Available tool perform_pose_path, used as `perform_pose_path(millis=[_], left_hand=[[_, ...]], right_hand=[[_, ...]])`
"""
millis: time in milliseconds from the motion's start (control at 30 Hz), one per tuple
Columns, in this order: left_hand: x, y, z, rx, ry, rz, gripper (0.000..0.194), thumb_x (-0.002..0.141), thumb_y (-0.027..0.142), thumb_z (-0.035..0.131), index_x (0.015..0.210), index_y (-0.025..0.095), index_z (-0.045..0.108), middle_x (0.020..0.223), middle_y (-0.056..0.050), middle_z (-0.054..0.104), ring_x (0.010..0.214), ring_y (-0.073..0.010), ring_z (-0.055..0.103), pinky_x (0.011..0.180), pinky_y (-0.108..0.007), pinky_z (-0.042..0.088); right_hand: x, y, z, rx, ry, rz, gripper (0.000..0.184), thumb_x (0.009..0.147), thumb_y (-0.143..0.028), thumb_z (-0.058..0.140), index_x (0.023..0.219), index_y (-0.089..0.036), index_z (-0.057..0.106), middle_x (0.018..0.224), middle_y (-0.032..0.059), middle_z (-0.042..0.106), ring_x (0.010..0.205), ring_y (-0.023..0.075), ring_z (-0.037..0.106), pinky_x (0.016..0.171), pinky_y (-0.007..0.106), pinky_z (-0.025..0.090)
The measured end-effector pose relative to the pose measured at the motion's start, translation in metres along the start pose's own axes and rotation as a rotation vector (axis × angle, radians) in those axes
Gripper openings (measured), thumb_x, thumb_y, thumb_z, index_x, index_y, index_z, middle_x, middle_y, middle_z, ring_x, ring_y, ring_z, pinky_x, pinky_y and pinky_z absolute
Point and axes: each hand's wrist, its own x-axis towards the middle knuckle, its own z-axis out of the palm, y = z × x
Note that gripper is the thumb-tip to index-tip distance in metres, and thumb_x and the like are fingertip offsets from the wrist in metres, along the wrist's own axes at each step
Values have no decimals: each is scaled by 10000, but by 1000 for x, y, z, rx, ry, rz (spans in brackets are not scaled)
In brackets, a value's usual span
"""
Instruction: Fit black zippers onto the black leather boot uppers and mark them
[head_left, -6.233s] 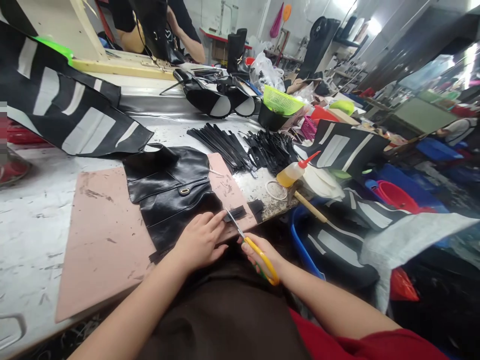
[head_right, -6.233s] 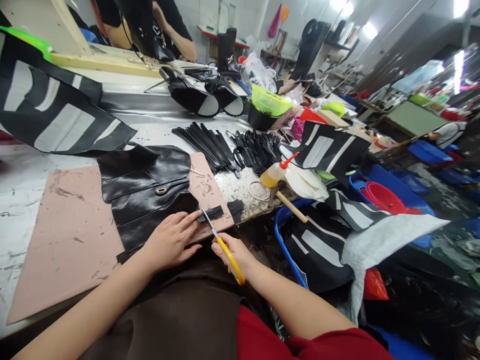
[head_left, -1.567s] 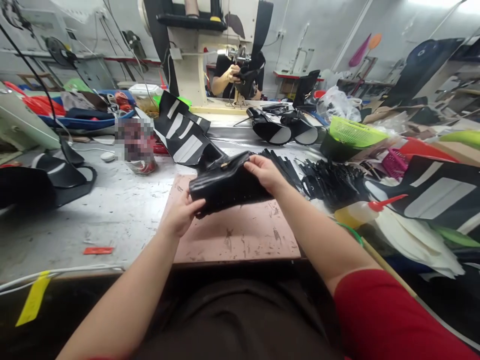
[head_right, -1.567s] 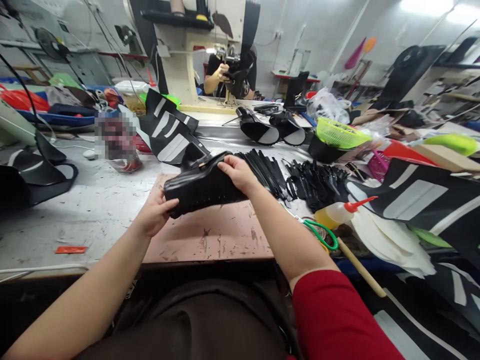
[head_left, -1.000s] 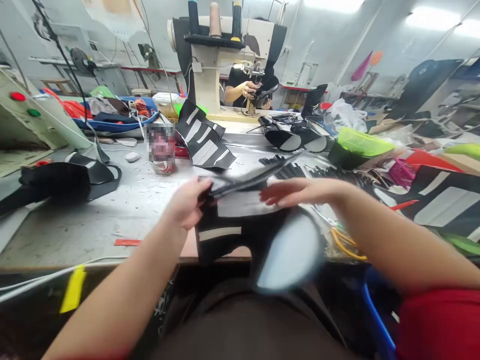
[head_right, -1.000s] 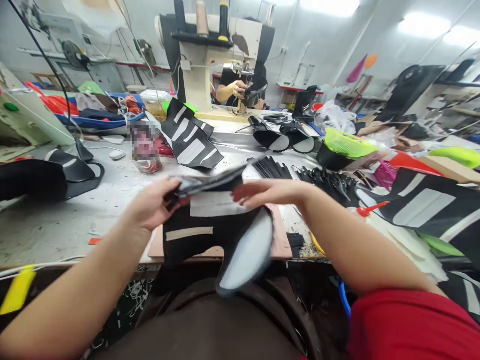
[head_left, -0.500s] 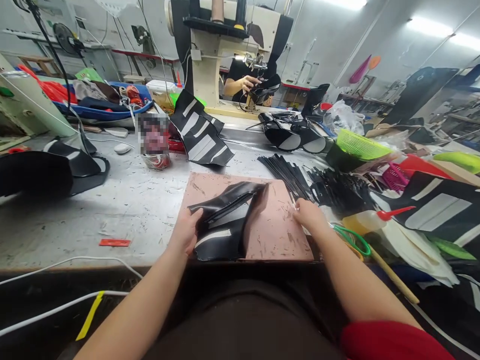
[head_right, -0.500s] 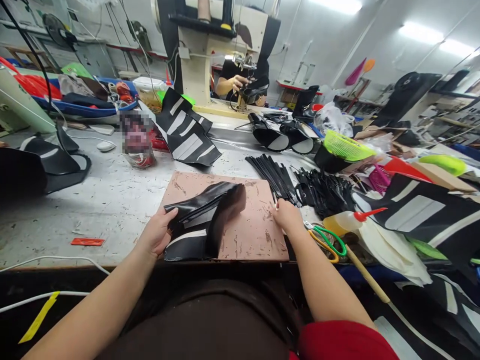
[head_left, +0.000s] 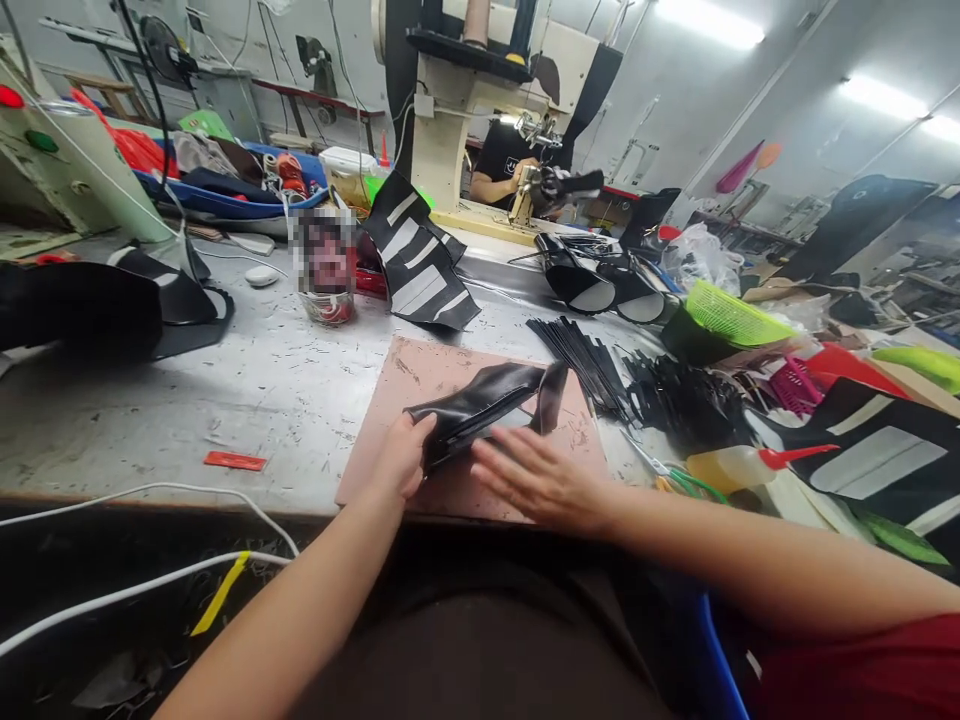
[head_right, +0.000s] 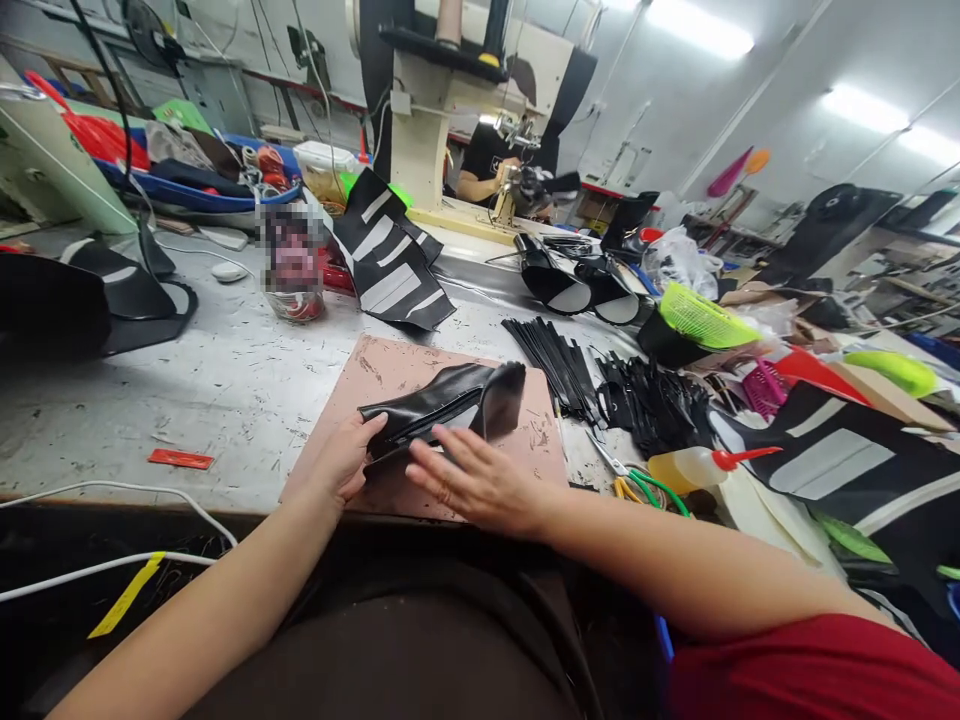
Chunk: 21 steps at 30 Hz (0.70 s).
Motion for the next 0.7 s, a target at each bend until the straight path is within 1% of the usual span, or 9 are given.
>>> perform_pose_path(millis=[100, 167, 233, 367, 467, 500, 567, 633, 700], left_hand=[[0, 4, -1, -15, 23, -45, 136, 680, 140, 606, 816, 140, 601, 725, -31, 673, 789, -173, 630, 804, -315, 472], [0, 5, -1, -30, 29, -68, 118, 710, 122, 571, 823, 144, 596, 707, -29, 665, 769, -163, 629, 768, -295, 478], [-1, 5, 0, -46, 23, -89, 105, 726, 121, 555, 821, 152, 588, 698, -28, 660, 743, -161, 628, 732, -289, 482], [-13, -3, 1, -54, -3, -149, 90, 692, 141, 600, 779, 159, 584, 655, -14, 649, 658, -158, 619, 654, -282, 480], [-23, -11, 2, -44, -42, -182, 114, 645, 181, 656, 731, 147, 589, 634, -9, 647, 628, -145, 606, 625, -258, 462], [-25, -13, 2, -41, -54, -185, 132, 635, 197, 668, 727, 145, 590, 637, -7, 649, 630, -138, 603, 625, -250, 457], [-27, -15, 1, -35, -74, -186, 182, 614, 227, 695, 734, 146, 586, 648, -3, 655, 632, -129, 599, 624, -241, 448], [-27, -16, 0, -27, -84, -184, 232, 585, 250, 727, 723, 149, 570, 628, 1, 652, 617, -125, 592, 619, -240, 440], [-27, -17, -1, -22, -77, -174, 267, 571, 270, 743, 720, 155, 554, 609, 10, 646, 611, -121, 589, 630, -240, 436]], right_hand=[[6, 26, 2, -90, -86, 53, 408, 866, -84, 361, 1260, -82, 468, 1243, 193, 535, 899, 236, 631, 837, 432, 448], [16, 35, -4, -80, -343, 125, 430, 855, -76, 346, 1269, -50, 458, 1197, 263, 542, 757, 226, 644, 715, 409, 470], [29, 41, -15, 26, -697, 212, 429, 819, -69, 388, 1232, -47, 500, 1066, 274, 608, 688, 242, 640, 594, 362, 456], [51, 55, -31, 554, -1259, 322, 244, 805, -134, 449, 933, -109, 655, 637, 100, 648, 562, 204, 602, 530, 289, 411], [53, 65, -31, 1048, -1518, 466, 299, 841, -323, 442, 764, -122, 650, 521, 31, 570, 501, 164, 551, 531, 273, 410], [49, 66, -29, 1123, -1508, 537, 287, 818, -349, 472, 757, -128, 645, 547, 24, 571, 525, 162, 548, 542, 270, 409], [38, 62, -24, 1161, -1334, 698, 221, 739, -326, 553, 842, -151, 641, 675, 21, 601, 639, 172, 554, 591, 273, 410], [20, 52, -18, 1282, -1128, 837, 327, 645, -280, 612, 960, -191, 615, 814, 15, 617, 761, 180, 547, 664, 281, 411], [-1, 36, -12, 1551, -957, 1035, 386, 592, -281, 613, 969, -199, 595, 886, 17, 618, 837, 182, 542, 727, 291, 412]])
